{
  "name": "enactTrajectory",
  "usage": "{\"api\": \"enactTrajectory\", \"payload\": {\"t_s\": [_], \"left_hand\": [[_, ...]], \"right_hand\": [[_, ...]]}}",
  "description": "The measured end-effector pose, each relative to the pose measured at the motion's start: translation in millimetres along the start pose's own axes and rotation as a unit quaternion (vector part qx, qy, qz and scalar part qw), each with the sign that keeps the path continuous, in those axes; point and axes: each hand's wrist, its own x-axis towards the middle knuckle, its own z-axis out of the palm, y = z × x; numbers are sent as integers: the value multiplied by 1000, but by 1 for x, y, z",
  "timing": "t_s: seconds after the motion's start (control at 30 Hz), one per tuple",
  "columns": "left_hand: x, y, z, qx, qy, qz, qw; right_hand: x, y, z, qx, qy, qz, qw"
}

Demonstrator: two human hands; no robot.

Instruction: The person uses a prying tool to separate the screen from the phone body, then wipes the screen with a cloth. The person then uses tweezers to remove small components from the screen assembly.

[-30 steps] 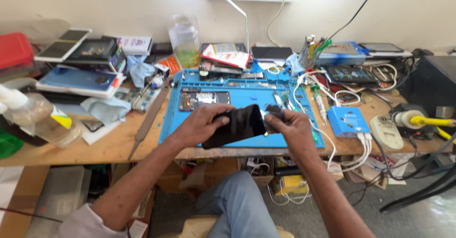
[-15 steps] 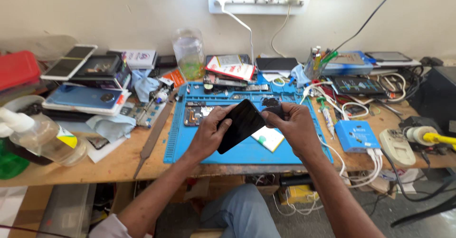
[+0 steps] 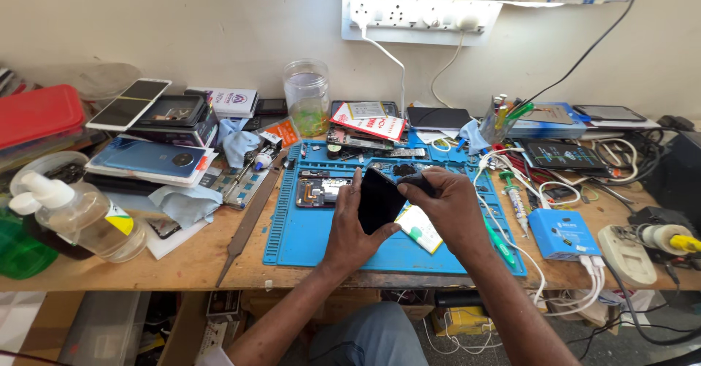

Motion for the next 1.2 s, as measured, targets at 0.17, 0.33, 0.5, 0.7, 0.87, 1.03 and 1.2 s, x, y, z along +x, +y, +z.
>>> {"api": "enactTrajectory", "payload": {"t_s": [0.17, 0.33, 0.5, 0.7, 0.87, 1.03, 1.2], "left_hand": [[-2, 7, -16, 63, 70, 117, 989], [4, 15, -28, 65, 87, 157, 982], [10, 20, -32, 96, 69, 153, 981], [18, 26, -35, 105, 35, 137, 984], [32, 36, -40, 145, 30, 166, 975], [38, 45, -42, 141, -18, 148, 979], [38, 49, -46, 128, -30, 163, 978]], "right_hand": [[10, 13, 19, 146, -34, 25, 988], [19, 22, 30, 233, -56, 79, 968], [24, 25, 29, 233, -64, 69, 968], [24, 27, 25, 243, -59, 84, 965], [17, 28, 23, 198, -15, 54, 979], [-1, 37, 22, 267, 63, 55, 960], [-29, 51, 23, 234, 91, 85, 964]]}}
